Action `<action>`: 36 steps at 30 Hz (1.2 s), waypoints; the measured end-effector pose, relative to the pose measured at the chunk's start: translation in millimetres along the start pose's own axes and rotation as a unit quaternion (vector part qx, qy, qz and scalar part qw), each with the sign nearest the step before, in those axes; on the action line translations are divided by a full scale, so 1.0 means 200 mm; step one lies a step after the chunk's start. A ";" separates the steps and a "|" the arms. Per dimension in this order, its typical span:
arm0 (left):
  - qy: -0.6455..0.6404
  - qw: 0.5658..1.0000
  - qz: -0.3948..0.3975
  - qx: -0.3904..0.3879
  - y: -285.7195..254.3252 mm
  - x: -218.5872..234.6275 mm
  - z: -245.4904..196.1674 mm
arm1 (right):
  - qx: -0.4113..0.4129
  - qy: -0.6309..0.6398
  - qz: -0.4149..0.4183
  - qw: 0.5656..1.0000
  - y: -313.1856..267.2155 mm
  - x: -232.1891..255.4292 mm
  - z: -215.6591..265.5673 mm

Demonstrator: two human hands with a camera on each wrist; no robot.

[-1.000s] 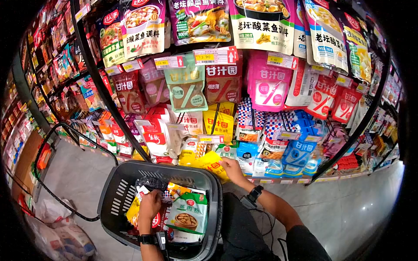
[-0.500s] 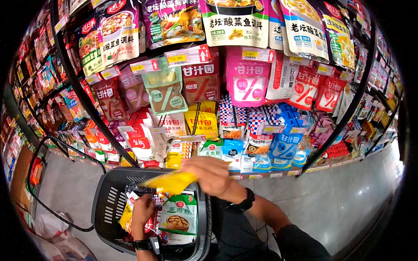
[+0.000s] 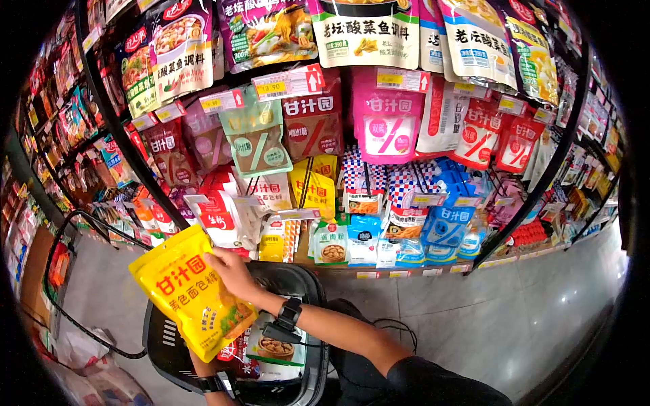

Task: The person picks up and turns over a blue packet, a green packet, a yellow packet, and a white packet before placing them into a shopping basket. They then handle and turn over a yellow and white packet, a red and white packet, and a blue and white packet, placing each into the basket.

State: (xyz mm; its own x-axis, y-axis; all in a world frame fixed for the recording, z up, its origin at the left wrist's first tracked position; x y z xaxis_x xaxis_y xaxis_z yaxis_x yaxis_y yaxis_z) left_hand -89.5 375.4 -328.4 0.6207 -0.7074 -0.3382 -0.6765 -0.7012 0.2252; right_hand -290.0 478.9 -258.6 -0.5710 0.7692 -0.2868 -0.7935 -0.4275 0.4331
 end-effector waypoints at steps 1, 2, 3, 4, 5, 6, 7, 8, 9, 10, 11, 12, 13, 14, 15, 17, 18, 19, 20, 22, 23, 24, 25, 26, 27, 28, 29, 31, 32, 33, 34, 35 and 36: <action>-0.023 1.000 -0.013 -0.004 0.03 -0.04 -0.03 | -0.006 -0.017 -0.022 1.000 0.00 0.05 -0.07; -0.023 1.000 -0.015 -0.003 0.07 -0.08 -0.07 | -0.010 -0.034 -0.045 0.998 -0.01 0.09 -0.14; -0.084 0.991 0.046 0.096 0.14 -0.21 -0.08 | -0.011 -0.034 -0.044 0.998 -0.02 0.12 -0.17; -0.142 0.965 0.105 0.194 0.17 -0.30 -0.06 | -0.019 -0.016 -0.053 0.998 -0.05 0.17 -0.19; -0.101 0.968 0.114 0.199 0.22 -0.25 0.03 | -0.028 0.000 -0.064 0.998 -0.07 0.20 -0.22; -0.121 0.963 0.128 0.205 0.21 -0.28 0.04 | -0.032 0.000 -0.066 0.997 -0.10 0.20 -0.23; -0.058 0.969 0.151 0.187 0.21 -0.30 0.05 | -0.014 0.022 -0.112 0.993 -0.13 0.22 -0.23; 0.004 0.970 0.175 0.170 0.20 -0.32 0.04 | 0.003 0.043 -0.159 0.986 -0.16 0.25 -0.23; 0.003 0.967 0.136 0.216 0.21 -0.30 0.05 | 0.008 0.007 -0.122 0.992 -0.15 0.24 -0.30; 0.027 0.972 0.112 0.205 0.22 -0.29 0.04 | -0.026 0.017 -0.107 0.994 -0.15 0.23 -0.31; 0.020 0.974 0.109 0.199 0.22 -0.31 0.01 | -0.027 0.025 -0.103 0.994 -0.16 0.22 -0.30; 0.015 0.976 0.106 0.191 0.22 -0.33 -0.01 | -0.027 0.034 -0.098 0.994 -0.16 0.21 -0.30; 0.015 0.975 0.105 0.193 0.22 -0.32 0.00 | -0.029 0.034 -0.099 0.994 -0.16 0.20 -0.30; 0.020 0.980 0.077 0.184 0.23 -0.29 0.00 | -0.042 0.068 -0.090 0.993 -0.15 0.19 -0.31; 0.023 0.983 0.050 0.176 0.24 -0.28 0.00 | -0.054 0.100 -0.082 0.990 -0.14 0.18 -0.30; -0.001 0.985 0.047 0.166 0.23 -0.30 -0.01 | -0.087 0.104 -0.055 0.989 -0.16 0.17 -0.28; -0.006 0.985 0.065 0.161 0.24 -0.29 -0.02 | -0.108 0.125 -0.032 0.986 -0.16 0.16 -0.27; -0.009 0.987 0.046 0.151 0.25 -0.27 -0.01 | -0.107 0.124 -0.033 0.986 -0.15 0.18 -0.26; -0.023 0.988 0.049 0.144 0.27 -0.22 0.01 | -0.147 0.127 0.025 0.981 -0.16 0.14 -0.26; -0.043 0.990 0.033 0.133 0.26 -0.24 -0.06 | -0.187 0.130 0.080 0.970 -0.17 0.11 -0.27; -0.042 0.991 0.040 0.122 0.29 -0.17 -0.02 | -0.166 0.127 0.121 0.971 -0.17 0.08 -0.25; -0.062 0.987 0.037 0.141 0.29 -0.16 -0.01 | -0.144 0.124 0.160 0.969 -0.18 0.05 -0.22; -0.070 0.985 0.037 0.156 0.28 -0.14 -0.01 | -0.159 0.168 0.182 0.956 -0.20 0.03 -0.20; -0.079 0.981 0.036 0.172 0.27 -0.13 -0.02 | -0.162 0.168 0.179 0.956 -0.20 0.04 -0.19; -0.099 0.978 0.025 0.182 0.26 -0.13 -0.02 | -0.184 0.174 0.187 0.949 -0.21 0.03 -0.19; -0.120 0.974 0.015 0.193 0.26 -0.12 -0.02 | -0.205 0.179 0.194 0.942 -0.22 0.04 -0.18; -0.133 0.972 0.033 0.189 0.27 -0.13 -0.02 | -0.261 0.224 0.194 0.919 -0.25 0.05 -0.17; -0.140 0.973 0.052 0.176 0.25 -0.18 -0.06 | -0.252 0.284 0.240 0.893 -0.26 0.02 -0.12; -0.142 0.975 0.048 0.166 0.24 -0.19 -0.07 | -0.252 0.322 0.246 0.879 -0.27 0.01 -0.09; -0.133 0.974 0.048 0.174 0.24 -0.18 -0.07 | -0.252 0.321 0.242 0.880 -0.27 0.01 -0.08; -0.134 0.974 0.049 0.177 0.24 -0.18 -0.06 | -0.238 0.363 0.246 0.867 -0.27 0.01 -0.05; -0.131 0.974 0.043 0.182 0.24 -0.18 -0.04 | -0.223 0.404 0.249 0.851 -0.27 0.01 -0.02; -0.127 0.974 0.036 0.185 0.24 -0.17 -0.02 | -0.223 0.403 0.249 0.852 -0.27 0.01 -0.04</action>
Point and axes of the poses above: each hand's wrist, its own y-axis towards the middle knuckle, its own x-axis out of the back of the hand, z = x × y, the point moved 7 cm from there along y, towards the middle knuckle, and after that the axes turned 2 degrees about y, right-handed, at the moved point
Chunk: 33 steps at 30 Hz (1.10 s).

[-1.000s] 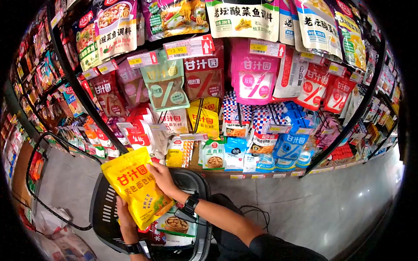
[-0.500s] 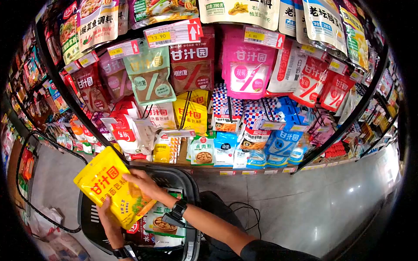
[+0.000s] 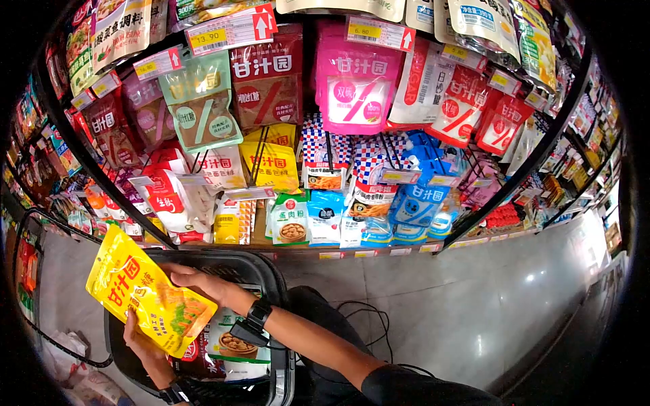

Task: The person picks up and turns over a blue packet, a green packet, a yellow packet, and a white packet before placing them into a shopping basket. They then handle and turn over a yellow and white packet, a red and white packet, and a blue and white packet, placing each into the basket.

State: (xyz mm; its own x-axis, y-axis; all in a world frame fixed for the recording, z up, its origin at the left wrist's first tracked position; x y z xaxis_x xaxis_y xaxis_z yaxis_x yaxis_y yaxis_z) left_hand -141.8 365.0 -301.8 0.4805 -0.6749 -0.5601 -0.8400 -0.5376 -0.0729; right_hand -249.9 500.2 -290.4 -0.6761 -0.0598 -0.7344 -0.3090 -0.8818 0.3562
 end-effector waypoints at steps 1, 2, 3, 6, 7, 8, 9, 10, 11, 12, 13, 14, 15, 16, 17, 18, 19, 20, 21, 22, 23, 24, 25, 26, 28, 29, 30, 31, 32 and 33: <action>0.011 1.000 0.015 0.000 0.02 0.02 0.01 | 0.018 -0.017 -0.018 1.000 0.01 0.05 -0.01; 0.011 1.000 0.014 0.000 0.03 0.04 0.03 | 0.036 -0.032 -0.035 0.998 0.02 0.09 -0.03; 0.019 1.000 0.015 0.003 0.02 0.01 0.03 | 0.050 -0.030 -0.032 0.998 0.02 0.08 -0.02; 0.002 0.998 0.055 0.016 -0.02 -0.07 0.05 | 0.004 -0.084 -0.076 0.994 -0.03 0.11 -0.03; -0.008 0.997 0.076 0.024 -0.02 -0.10 0.07 | -0.017 -0.037 -0.121 0.992 -0.07 0.12 -0.06; -0.016 0.995 0.092 0.028 -0.01 -0.11 0.08 | -0.092 -0.083 -0.189 0.974 -0.14 0.17 -0.07; 0.024 0.998 0.039 0.031 -0.02 -0.07 0.09 | -0.101 -0.072 -0.211 0.970 -0.16 0.13 -0.05; 0.066 0.997 -0.021 0.029 -0.02 -0.02 0.08 | -0.108 -0.065 -0.235 0.964 -0.21 0.12 -0.02; 0.056 0.998 -0.025 0.008 -0.02 -0.02 0.09 | -0.120 -0.057 -0.252 0.958 -0.23 0.11 -0.02; 0.046 0.999 -0.026 -0.014 -0.01 -0.03 0.09 | -0.103 0.056 -0.205 0.972 -0.19 0.14 -0.08; 0.040 0.999 -0.005 -0.006 -0.03 -0.05 0.09 | -0.078 0.082 -0.209 0.971 -0.17 0.20 -0.11; 0.031 0.999 0.017 0.008 -0.04 -0.06 0.10 | -0.080 0.113 -0.189 0.972 -0.18 0.12 -0.07; 0.012 0.998 0.056 0.011 -0.06 -0.09 0.09 | -0.066 0.146 -0.176 0.971 -0.17 0.07 -0.04; -0.010 0.995 0.097 0.018 -0.07 -0.12 0.09 | -0.052 0.134 -0.176 0.974 -0.18 0.26 -0.12; 0.000 0.995 0.094 0.021 -0.07 -0.12 0.09 | -0.042 0.154 -0.157 0.975 -0.18 0.22 -0.09; 0.010 0.995 0.093 0.026 -0.08 -0.11 0.10 | -0.030 0.174 -0.141 0.974 -0.18 0.18 -0.06; -0.007 0.995 0.098 0.033 -0.07 -0.09 0.12 | -0.022 0.186 -0.143 0.972 -0.18 0.19 -0.07; 0.017 0.996 0.079 0.049 -0.07 -0.06 0.13 | -0.012 0.196 -0.145 0.970 -0.18 0.19 -0.08; 0.005 0.995 0.086 0.055 -0.07 -0.07 0.13 | -0.004 0.213 -0.099 0.972 -0.17 0.11 -0.04; -0.007 0.994 0.095 0.060 -0.07 -0.08 0.14 | 0.000 0.190 -0.121 0.974 -0.20 0.21 -0.07; 0.000 0.995 0.073 0.063 -0.08 -0.08 0.15 | 0.003 0.192 -0.109 0.975 -0.21 0.21 -0.07; 0.008 0.996 0.073 0.057 -0.09 -0.09 0.14 | 0.006 0.194 -0.096 0.976 -0.20 0.19 -0.06; -0.009 0.994 0.081 0.066 -0.10 -0.09 0.15 | 0.003 0.194 -0.094 0.977 -0.21 0.19 -0.06; -0.026 0.993 0.089 0.075 -0.10 -0.09 0.16 | 0.014 0.191 -0.104 0.976 -0.22 0.20 -0.06; -0.022 0.994 0.078 0.078 -0.12 -0.13 0.15 | 0.021 0.188 -0.113 0.975 -0.23 0.22 -0.06; -0.018 0.994 0.070 0.085 -0.13 -0.13 0.15 | 0.026 0.191 -0.115 0.974 -0.24 0.24 -0.05; -0.019 0.994 0.067 0.084 -0.13 -0.13 0.16 | 0.031 0.194 -0.119 0.973 -0.25 0.25 -0.05; -0.025 0.993 0.079 0.085 -0.13 -0.13 0.16 | 0.036 0.183 -0.107 0.977 -0.25 0.26 -0.04; -0.031 0.992 0.091 0.086 -0.14 -0.13 0.16 | 0.034 0.183 -0.107 0.977 -0.25 0.26 -0.04; -0.034 0.991 0.100 0.080 -0.14 -0.13 0.16 | 0.038 0.183 -0.107 0.977 -0.26 0.26 -0.04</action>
Point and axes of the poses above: each hand's wrist, its own y-axis towards the middle knuckle, its own x-axis out of the back of the hand, z = x × y, the point moved 7 cm from there along y, towards the middle knuckle, and after that the axes turned 2 degrees about y, right-handed, at the moved point
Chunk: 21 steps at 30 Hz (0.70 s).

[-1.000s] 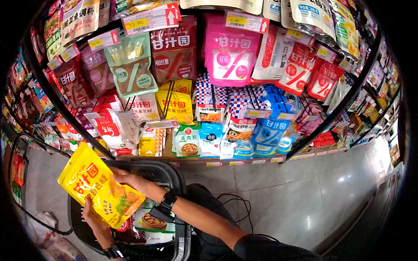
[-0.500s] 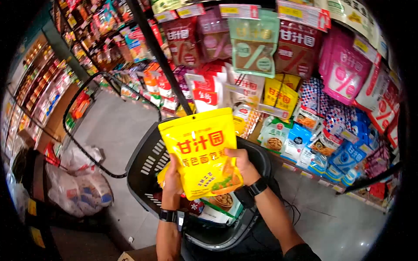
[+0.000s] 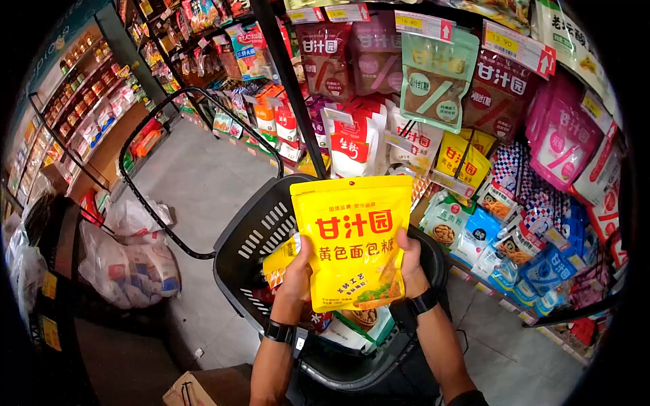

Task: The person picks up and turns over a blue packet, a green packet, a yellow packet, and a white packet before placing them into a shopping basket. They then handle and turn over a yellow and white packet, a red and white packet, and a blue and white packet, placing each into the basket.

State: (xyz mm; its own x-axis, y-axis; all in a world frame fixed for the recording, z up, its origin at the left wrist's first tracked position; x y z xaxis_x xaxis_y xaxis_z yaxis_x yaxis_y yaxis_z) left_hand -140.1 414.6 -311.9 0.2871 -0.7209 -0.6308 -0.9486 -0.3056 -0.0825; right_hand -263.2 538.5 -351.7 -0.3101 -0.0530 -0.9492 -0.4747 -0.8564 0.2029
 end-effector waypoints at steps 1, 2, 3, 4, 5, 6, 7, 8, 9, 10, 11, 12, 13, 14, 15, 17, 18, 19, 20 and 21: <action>0.000 1.000 -0.001 -0.001 0.01 0.00 0.00 | 0.005 0.000 0.002 1.000 0.00 0.00 0.00; -0.007 1.000 -0.008 0.001 0.01 0.01 0.01 | 0.003 0.000 0.003 1.000 0.00 -0.01 0.00; -0.013 1.000 -0.015 0.002 0.01 0.01 0.02 | 0.002 0.010 0.001 1.000 0.00 -0.02 0.00; 0.001 0.999 -0.038 0.003 0.01 0.03 0.02 | 0.002 0.020 0.001 1.000 0.00 -0.03 0.00; 0.002 0.999 -0.040 0.000 0.02 0.02 0.01 | 0.000 0.021 0.002 1.000 0.01 0.00 0.00; 0.010 0.999 -0.051 -0.001 0.02 0.02 0.00 | 0.014 0.001 -0.007 1.000 0.03 0.02 0.00; 0.018 0.998 -0.062 -0.002 0.02 0.01 -0.02 | 0.028 -0.019 -0.017 0.999 0.03 0.04 0.00; 0.033 0.997 -0.071 -0.026 0.02 0.00 -0.05 | 0.019 -0.052 0.001 0.998 0.02 0.04 0.01; -0.002 0.996 -0.079 -0.032 0.02 0.04 -0.06 | -0.023 -0.061 0.021 0.998 0.02 -0.06 0.00; -0.029 0.995 -0.076 -0.052 0.02 0.03 -0.09 | 0.001 -0.083 0.029 0.996 0.04 -0.17 0.01; -0.056 0.993 -0.072 -0.074 0.03 0.02 -0.12 | 0.026 -0.105 0.039 0.993 0.05 -0.25 0.01; -0.074 0.990 -0.076 -0.090 0.03 0.04 -0.14 | 0.022 -0.106 0.037 0.993 0.06 -0.28 0.01; -0.088 0.987 -0.084 -0.106 0.03 0.06 -0.15 | 0.021 -0.108 0.059 0.992 0.06 -0.31 0.01; -0.099 0.985 -0.085 -0.109 0.03 0.07 -0.16 | 0.017 -0.108 0.080 0.991 0.07 -0.34 0.00; -0.110 0.984 -0.086 -0.113 0.03 0.08 -0.17 | 0.008 -0.115 0.076 0.990 0.07 -0.35 -0.01; -0.106 0.984 -0.090 -0.114 0.03 0.09 -0.17 | -0.002 -0.110 0.057 0.992 0.07 -0.35 -0.02; -0.097 0.985 -0.086 -0.111 0.04 0.09 -0.17 | 0.003 -0.107 0.056 0.993 0.08 -0.35 -0.02; -0.100 0.984 -0.091 -0.115 0.03 0.09 -0.18 | 0.012 -0.103 0.048 0.993 0.08 -0.35 -0.02; -0.114 0.984 -0.085 -0.108 0.03 0.07 -0.18 | 0.011 -0.102 0.047 0.994 0.08 -0.35 -0.02; -0.128 0.983 -0.079 -0.102 0.03 0.06 -0.17 | 0.012 -0.100 0.046 0.994 0.09 -0.34 -0.02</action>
Point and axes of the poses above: each hand's wrist, its own y-axis towards the middle knuckle, its own x-axis out of the back of the hand, z = x × y, the point moved 7 cm from there along y, towards the middle knuckle, and after that the axes turned 2 degrees about y, right-handed, at the moved point
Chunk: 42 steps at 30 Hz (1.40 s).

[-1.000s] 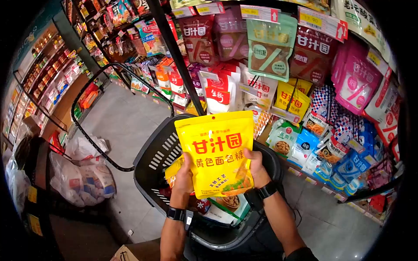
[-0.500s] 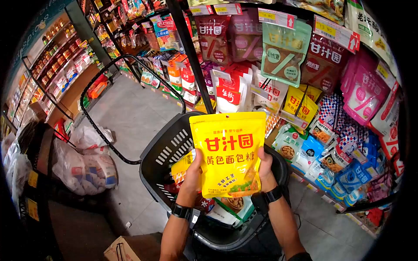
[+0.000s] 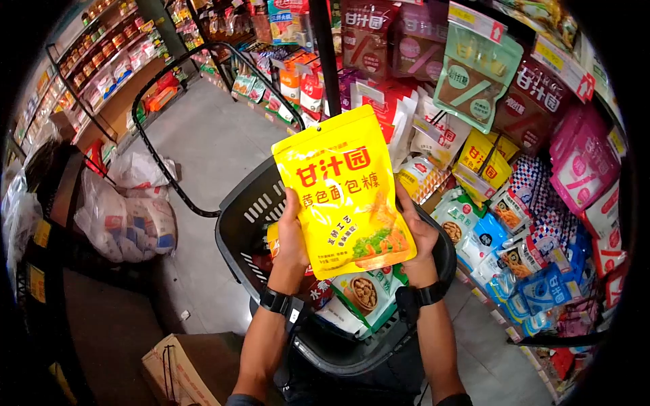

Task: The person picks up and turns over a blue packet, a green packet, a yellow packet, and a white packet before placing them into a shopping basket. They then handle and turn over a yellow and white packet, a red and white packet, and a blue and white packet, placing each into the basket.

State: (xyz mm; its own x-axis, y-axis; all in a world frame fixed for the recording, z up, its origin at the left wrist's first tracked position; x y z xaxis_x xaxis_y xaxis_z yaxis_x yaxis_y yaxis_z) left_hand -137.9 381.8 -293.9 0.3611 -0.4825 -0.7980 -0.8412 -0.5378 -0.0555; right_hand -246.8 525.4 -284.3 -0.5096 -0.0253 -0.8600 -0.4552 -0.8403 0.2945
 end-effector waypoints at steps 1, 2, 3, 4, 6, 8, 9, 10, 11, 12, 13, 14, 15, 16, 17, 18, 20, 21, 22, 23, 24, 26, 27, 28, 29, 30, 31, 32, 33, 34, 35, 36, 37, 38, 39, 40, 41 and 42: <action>0.003 1.000 -0.007 -0.005 0.01 0.02 0.01 | -0.005 0.001 0.000 1.000 0.00 0.01 -0.01; 0.002 1.000 -0.009 -0.008 0.01 0.01 0.00 | 0.003 0.003 -0.003 1.000 0.00 0.02 0.00; -0.001 1.000 -0.015 -0.011 0.01 0.00 0.00 | 0.012 0.004 -0.007 1.000 0.00 0.04 0.00; -0.004 1.000 -0.021 -0.014 0.01 0.01 0.00 | 0.008 0.004 -0.006 1.000 0.00 0.04 -0.01; -0.002 1.000 -0.019 -0.017 0.02 0.03 -0.01 | 0.053 -0.072 -0.024 0.996 0.01 0.07 0.02; -0.001 0.999 -0.021 -0.032 0.02 0.03 -0.02 | 0.073 -0.112 -0.019 0.991 0.02 0.12 0.03; -0.001 0.999 -0.019 -0.032 0.02 0.02 -0.02 | 0.083 -0.172 -0.033 0.981 0.03 0.13 0.04; -0.001 0.999 -0.022 -0.037 0.02 0.02 -0.03 | 0.094 -0.232 -0.047 0.967 0.03 0.14 0.05; -0.001 0.999 -0.024 -0.042 0.02 0.02 -0.03 | 0.116 -0.252 -0.066 0.959 0.03 0.15 0.06; -0.002 0.999 -0.021 -0.041 0.03 0.01 -0.02 | 0.113 -0.333 -0.079 0.933 0.02 0.14 0.08; 0.008 0.998 -0.037 -0.051 0.02 0.01 -0.03 | 0.121 -0.371 -0.064 0.918 0.02 0.12 0.08; 0.018 0.996 -0.055 -0.064 0.02 0.02 -0.04 | 0.128 -0.408 -0.047 0.903 0.03 0.11 0.07; 0.020 0.996 -0.052 -0.067 0.03 0.02 -0.05 | 0.130 -0.407 -0.044 0.903 0.04 0.08 0.06; 0.044 0.994 -0.064 -0.078 0.03 0.03 -0.05 | 0.100 -0.422 -0.044 0.900 0.04 0.05 0.03; 0.067 0.991 -0.078 -0.088 0.03 0.04 -0.04 | 0.069 -0.437 -0.044 0.896 0.04 0.04 0.01; 0.090 0.987 -0.091 -0.098 0.02 0.06 -0.04 | 0.030 -0.502 -0.012 0.864 0.06 0.05 -0.03; 0.079 0.989 -0.082 -0.094 0.02 0.05 -0.01 | 0.000 -0.487 0.016 0.873 0.04 0.04 -0.09; 0.108 0.989 -0.031 -0.098 0.01 -0.01 -0.01 | -0.034 -0.521 0.049 0.852 0.04 0.05 -0.12; 0.137 0.985 0.019 -0.102 0.01 -0.07 0.00 | -0.030 -0.521 0.050 0.851 0.04 0.07 -0.14; 0.161 0.972 0.090 -0.143 0.00 -0.15 -0.02 | -0.029 -0.484 0.055 0.873 0.04 0.09 -0.17; 0.131 0.975 0.125 -0.129 0.01 -0.17 0.02 | -0.026 -0.446 0.057 0.893 0.04 0.09 -0.19; 0.180 0.964 0.160 -0.113 0.02 -0.18 0.07 | -0.012 -0.390 0.046 0.919 0.05 0.12 -0.18; 0.177 0.965 0.156 -0.111 0.01 -0.18 0.07 | -0.038 -0.343 0.011 0.939 0.03 0.13 -0.16; 0.177 0.963 0.168 -0.115 0.01 -0.18 0.07 | -0.063 -0.294 -0.024 0.954 0.00 0.14 -0.15; 0.204 0.957 0.157 -0.133 0.01 -0.19 0.05 | -0.048 -0.262 -0.051 0.962 -0.01 0.20 -0.13; 0.232 0.950 0.145 -0.151 0.01 -0.20 0.02 | -0.043 -0.218 -0.079 0.972 -0.02 0.21 -0.11; 0.259 0.952 0.060 -0.154 0.00 -0.15 0.00 | -0.048 -0.126 -0.105 0.985 -0.03 0.23 -0.10; 0.245 0.952 0.029 -0.182 -0.01 -0.14 -0.03 | -0.053 -0.031 -0.128 0.990 -0.04 0.25 -0.11; 0.295 0.927 0.005 -0.231 -0.01 -0.11 -0.07 | -0.044 -0.043 -0.160 0.985 -0.05 0.21 -0.07; 0.344 0.896 -0.019 -0.280 -0.02 -0.09 -0.10 | -0.039 -0.042 -0.161 0.985 -0.05 0.22 -0.07; 0.403 0.860 -0.103 -0.295 -0.04 -0.04 -0.11 | -0.021 -0.025 -0.147 0.989 -0.05 0.25 -0.06; 0.406 0.860 -0.098 -0.292 -0.04 -0.04 -0.12 | -0.004 -0.008 -0.132 0.991 -0.05 0.25 -0.06; 0.417 0.870 -0.096 -0.244 -0.01 -0.03 -0.12 | 0.009 0.010 -0.122 0.992 -0.04 0.26 -0.05; 0.428 0.877 -0.094 -0.196 0.01 -0.01 -0.10 | 0.012 0.010 -0.121 0.992 -0.03 0.27 -0.05; 0.325 0.934 -0.072 -0.129 0.04 0.00 -0.05 | 0.011 0.018 -0.108 0.994 -0.03 0.26 -0.04; 0.326 0.934 -0.071 -0.128 0.04 0.00 -0.05 | 0.009 0.027 -0.096 0.995 -0.03 0.25 -0.04; 0.310 0.946 -0.034 -0.091 0.05 -0.02 -0.02 | 0.010 0.028 -0.098 0.995 -0.04 0.26 -0.04; 0.294 0.954 0.003 -0.054 0.05 -0.03 0.02 | 0.002 0.032 -0.078 0.996 -0.04 0.25 -0.04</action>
State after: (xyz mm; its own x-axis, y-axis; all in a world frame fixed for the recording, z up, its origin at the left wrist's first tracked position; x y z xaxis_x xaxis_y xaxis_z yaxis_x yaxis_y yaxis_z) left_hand -150.3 380.7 -292.2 0.5466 -0.7728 -0.3226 -0.8090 -0.5867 0.0348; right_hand -262.5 525.4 -333.4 -0.3843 0.0700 -0.9206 -0.5285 -0.8342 0.1572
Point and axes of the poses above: each hand's wrist, its own y-axis towards the middle knuckle, its own x-axis out of the back of the hand, z = x × y, the point moved 7 cm from there along y, towards the middle knuckle, and after that the axes turned 2 degrees about y, right-handed, at the moved point
